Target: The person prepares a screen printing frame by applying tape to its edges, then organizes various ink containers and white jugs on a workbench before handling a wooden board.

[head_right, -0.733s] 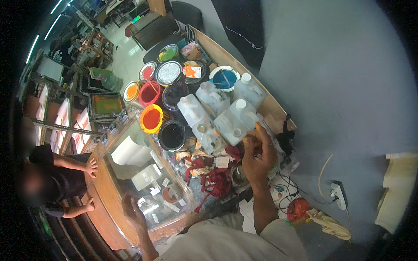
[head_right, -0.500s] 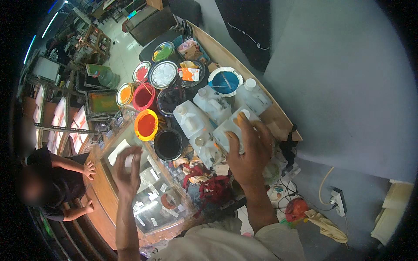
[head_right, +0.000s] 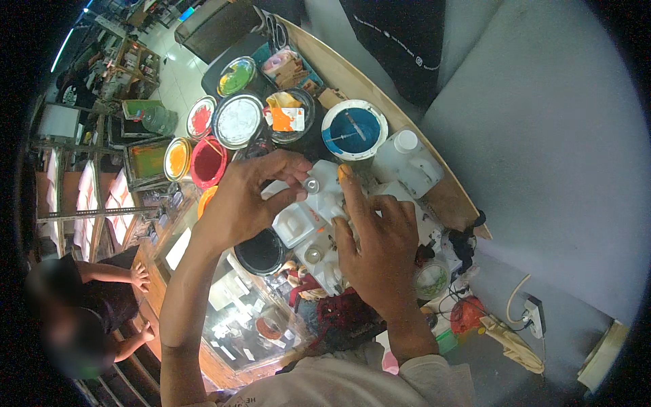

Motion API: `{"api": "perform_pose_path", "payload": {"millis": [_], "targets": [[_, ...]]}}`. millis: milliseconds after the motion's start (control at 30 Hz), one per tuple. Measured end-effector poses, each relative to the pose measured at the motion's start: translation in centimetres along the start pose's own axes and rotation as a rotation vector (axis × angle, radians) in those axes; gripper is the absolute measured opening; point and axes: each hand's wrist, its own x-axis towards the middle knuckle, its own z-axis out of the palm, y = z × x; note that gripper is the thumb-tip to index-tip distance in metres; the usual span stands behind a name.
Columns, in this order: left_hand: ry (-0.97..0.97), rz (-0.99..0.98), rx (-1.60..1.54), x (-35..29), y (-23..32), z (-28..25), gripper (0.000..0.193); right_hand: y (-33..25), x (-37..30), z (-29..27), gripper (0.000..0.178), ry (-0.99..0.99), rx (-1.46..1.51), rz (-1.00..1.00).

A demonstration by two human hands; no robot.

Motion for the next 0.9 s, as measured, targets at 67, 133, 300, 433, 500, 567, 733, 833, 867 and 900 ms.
{"api": "perform_pose_path", "payload": {"millis": [67, 133, 300, 433, 500, 567, 733, 833, 867, 900], "targets": [[0.024, -0.018, -0.028, -0.5, -0.3, 0.4, 0.031, 0.2, -0.1, -0.1, 0.07, -0.013, 0.025, -0.01], [0.044, -0.011, -0.001, -0.8, -0.3, 0.6, 0.031, 0.7, -0.1, 0.1, 0.071, -0.004, 0.041, -0.02], [0.08, -0.014, -0.076, -1.1, -1.1, 1.0, 0.03, 0.9, -0.1, 0.1, 0.072, -0.019, 0.05, -0.01], [0.095, 0.022, -0.094, -1.0, -2.0, 1.2, 0.028, 1.2, 0.1, 0.4, 0.073, 0.01, 0.059, -0.047], [0.101, 0.093, -0.03, -1.0, -2.1, 1.2, 0.026, 1.2, 0.2, 0.6, 0.072, 0.015, 0.061, -0.058], [0.1, 0.187, 0.061, -0.8, -1.7, 1.1, 0.024, 1.2, 0.3, 0.5, 0.072, 0.007, 0.057, -0.053], [0.065, 0.19, 0.312, -0.6, -0.3, 1.0, 0.02, 1.0, 0.4, -1.1, 0.062, 0.16, 0.257, 0.106], [0.082, 0.211, 0.393, -0.7, -0.2, 1.1, 0.021, 3.1, -0.8, -3.6, 0.052, 0.435, 0.417, 0.234], [0.079, 0.208, 0.409, -0.5, -0.3, 1.2, 0.022, 3.7, -0.8, -4.6, 0.051, 0.502, 0.434, 0.269], [0.078, 0.205, 0.424, -0.3, -0.1, 1.2, 0.022, 4.1, -1.1, -5.6, 0.049, 0.567, 0.452, 0.303]]}}
